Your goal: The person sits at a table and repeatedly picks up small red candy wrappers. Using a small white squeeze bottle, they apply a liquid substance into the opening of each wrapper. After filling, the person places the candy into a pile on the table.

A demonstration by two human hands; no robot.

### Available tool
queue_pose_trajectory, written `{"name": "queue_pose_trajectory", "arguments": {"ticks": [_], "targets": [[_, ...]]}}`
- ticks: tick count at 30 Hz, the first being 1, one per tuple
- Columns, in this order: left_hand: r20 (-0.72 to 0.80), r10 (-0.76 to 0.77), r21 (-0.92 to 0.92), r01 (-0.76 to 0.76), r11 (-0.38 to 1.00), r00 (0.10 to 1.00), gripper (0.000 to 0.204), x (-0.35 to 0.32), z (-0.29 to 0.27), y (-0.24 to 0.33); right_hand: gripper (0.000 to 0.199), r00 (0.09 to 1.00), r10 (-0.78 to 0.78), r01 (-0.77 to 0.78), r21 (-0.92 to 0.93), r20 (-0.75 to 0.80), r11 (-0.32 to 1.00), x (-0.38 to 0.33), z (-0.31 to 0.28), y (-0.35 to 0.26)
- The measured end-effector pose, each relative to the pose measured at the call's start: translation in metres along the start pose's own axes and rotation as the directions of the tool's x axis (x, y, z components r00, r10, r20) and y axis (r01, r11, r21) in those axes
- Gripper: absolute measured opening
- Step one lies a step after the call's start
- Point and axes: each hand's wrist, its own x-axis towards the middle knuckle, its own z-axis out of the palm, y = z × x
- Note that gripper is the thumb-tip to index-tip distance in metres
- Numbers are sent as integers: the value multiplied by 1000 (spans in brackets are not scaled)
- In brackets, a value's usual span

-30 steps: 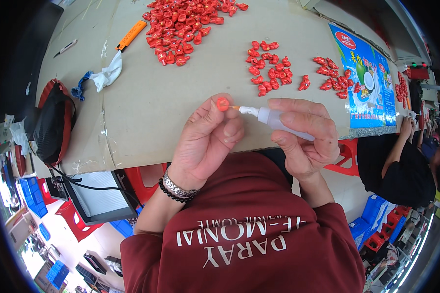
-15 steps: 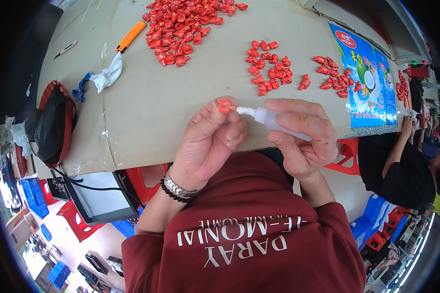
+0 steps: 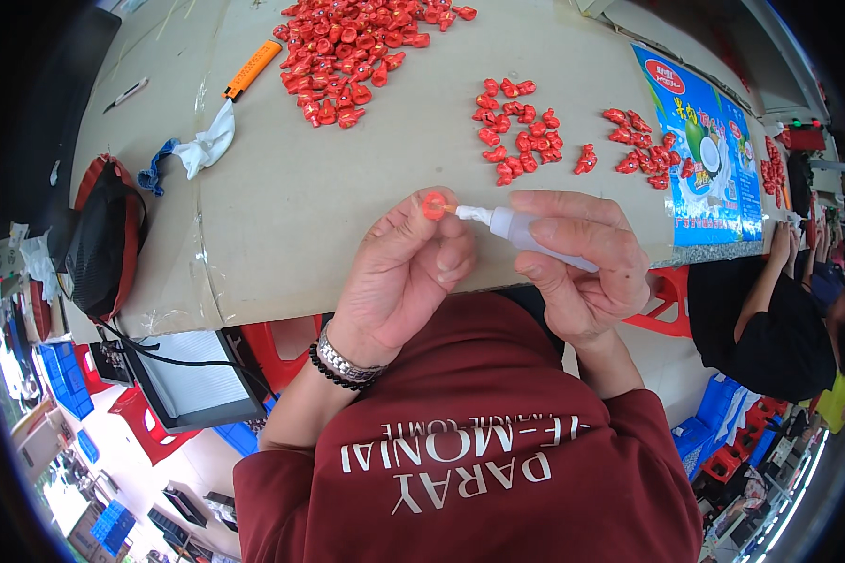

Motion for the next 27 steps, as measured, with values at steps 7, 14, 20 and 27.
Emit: {"name": "queue_pose_trajectory", "arguments": {"ticks": [7,14,20,27], "targets": [[49,-7,7,7,1000,999,21,2,-2,1,26,1000,0,0,1,9,1000,-1,-1,-1],[-15,-5,-7,5,1000,1000,21,-1,1,0,26,1000,-8,8,-9,-14,1000,0,0,1],[-17,2,-14,-2,1000,1000,22,0,2,-1,27,1000,-10,10,-11,-13,1000,-1,0,2],[-2,-1,6,1,1000,1000,21,1,0,0,26,1000,-15,15,-11,-4,1000,0,0,0]]}}
